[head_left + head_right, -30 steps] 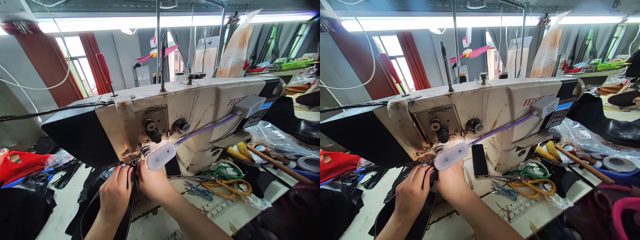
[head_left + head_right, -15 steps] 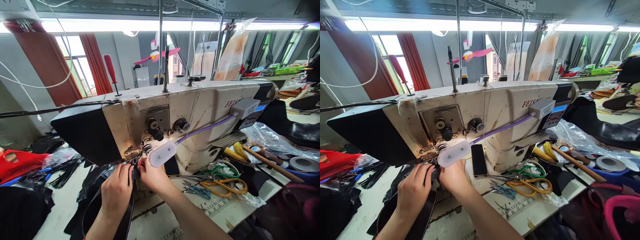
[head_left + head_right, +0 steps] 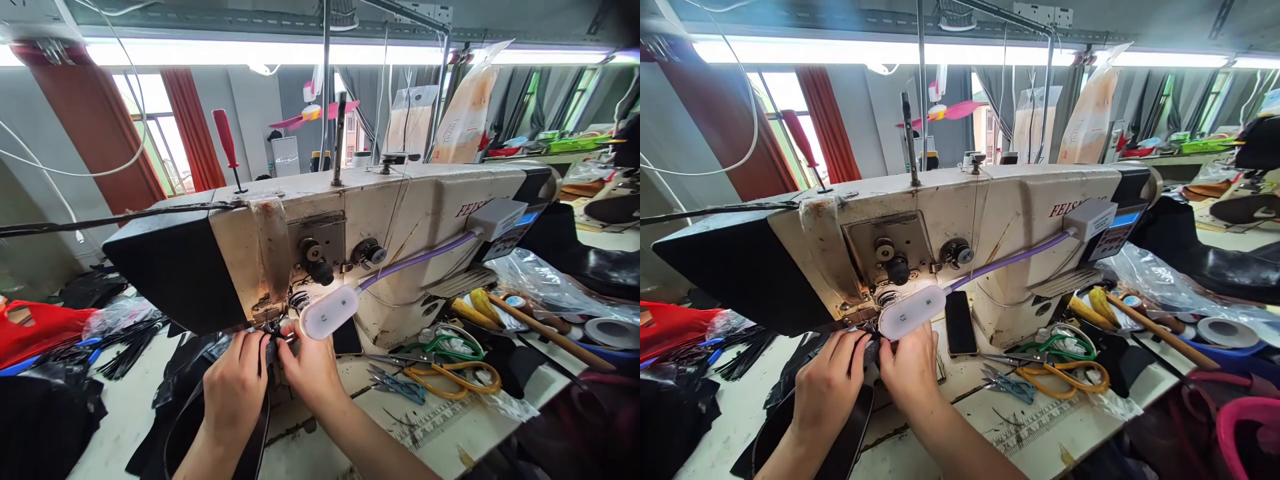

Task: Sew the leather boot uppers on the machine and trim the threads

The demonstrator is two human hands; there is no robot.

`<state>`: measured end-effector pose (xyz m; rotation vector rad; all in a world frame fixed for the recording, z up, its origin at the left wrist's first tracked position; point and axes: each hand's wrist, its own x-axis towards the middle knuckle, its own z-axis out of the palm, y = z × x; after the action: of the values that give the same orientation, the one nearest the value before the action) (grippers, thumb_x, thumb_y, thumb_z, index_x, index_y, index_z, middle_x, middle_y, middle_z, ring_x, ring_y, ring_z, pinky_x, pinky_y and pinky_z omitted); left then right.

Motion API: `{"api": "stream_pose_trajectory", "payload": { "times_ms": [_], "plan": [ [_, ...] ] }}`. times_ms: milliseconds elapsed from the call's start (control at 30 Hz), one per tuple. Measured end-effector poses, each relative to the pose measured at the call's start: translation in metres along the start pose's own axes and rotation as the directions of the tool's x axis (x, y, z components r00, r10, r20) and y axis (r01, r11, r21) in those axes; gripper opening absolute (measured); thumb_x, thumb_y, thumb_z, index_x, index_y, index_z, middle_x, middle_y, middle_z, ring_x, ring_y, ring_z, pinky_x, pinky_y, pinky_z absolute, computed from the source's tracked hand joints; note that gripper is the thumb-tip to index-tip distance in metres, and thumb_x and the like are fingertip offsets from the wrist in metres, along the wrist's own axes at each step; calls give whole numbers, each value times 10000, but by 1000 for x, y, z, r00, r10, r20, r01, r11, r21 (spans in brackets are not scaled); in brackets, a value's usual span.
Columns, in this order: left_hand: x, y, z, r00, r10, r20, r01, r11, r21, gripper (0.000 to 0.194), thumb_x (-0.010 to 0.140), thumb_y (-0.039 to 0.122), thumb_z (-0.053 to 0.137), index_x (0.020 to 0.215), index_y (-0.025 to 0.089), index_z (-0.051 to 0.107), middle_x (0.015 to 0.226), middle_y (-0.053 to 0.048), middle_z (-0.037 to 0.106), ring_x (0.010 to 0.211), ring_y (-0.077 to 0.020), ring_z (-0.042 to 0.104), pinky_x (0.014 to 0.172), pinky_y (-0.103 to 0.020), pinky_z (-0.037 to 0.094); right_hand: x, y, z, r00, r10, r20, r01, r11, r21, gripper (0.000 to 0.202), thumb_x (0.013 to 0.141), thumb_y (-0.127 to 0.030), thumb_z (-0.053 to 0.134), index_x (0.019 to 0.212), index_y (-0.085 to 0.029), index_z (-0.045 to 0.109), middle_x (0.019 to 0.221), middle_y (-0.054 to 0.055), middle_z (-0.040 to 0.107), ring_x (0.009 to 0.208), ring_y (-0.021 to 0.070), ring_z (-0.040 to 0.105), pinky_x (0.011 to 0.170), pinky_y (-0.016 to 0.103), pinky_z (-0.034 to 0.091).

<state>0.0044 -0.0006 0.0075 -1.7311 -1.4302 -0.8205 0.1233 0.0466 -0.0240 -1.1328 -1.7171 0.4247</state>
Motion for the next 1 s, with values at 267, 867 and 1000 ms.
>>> {"api": "stream_pose_trajectory", "payload": {
  "times_ms": [267,867,1000],
  "plan": [
    [-1,0,-1,1000,-13,-1,13,1000,3,83,950,170,550,918,181,626,782,-2,660,675,-165,647,636,-278,441,6,2,-2,973,-228,29,229,971,-68,202,838,-102,443,860,-178,628,763,71,586,726,231,498,668,342,365],
    [2,2,0,1000,-15,-21,16,1000,18,130,965,195,526,889,175,630,762,-3,660,654,-161,649,601,-273,439,-3,9,6,987,-122,-106,131,987,88,142,836,-151,589,924,-206,686,941,89,659,960,288,561,816,406,439],
    [2,1,0,1000,-22,-12,22,1000,8,118,961,200,536,895,178,631,777,-6,670,673,-164,656,603,-271,438,-1,12,4,962,-268,-47,271,958,96,198,879,-98,480,881,-183,658,864,85,641,831,240,564,739,366,430]
  ]
}}
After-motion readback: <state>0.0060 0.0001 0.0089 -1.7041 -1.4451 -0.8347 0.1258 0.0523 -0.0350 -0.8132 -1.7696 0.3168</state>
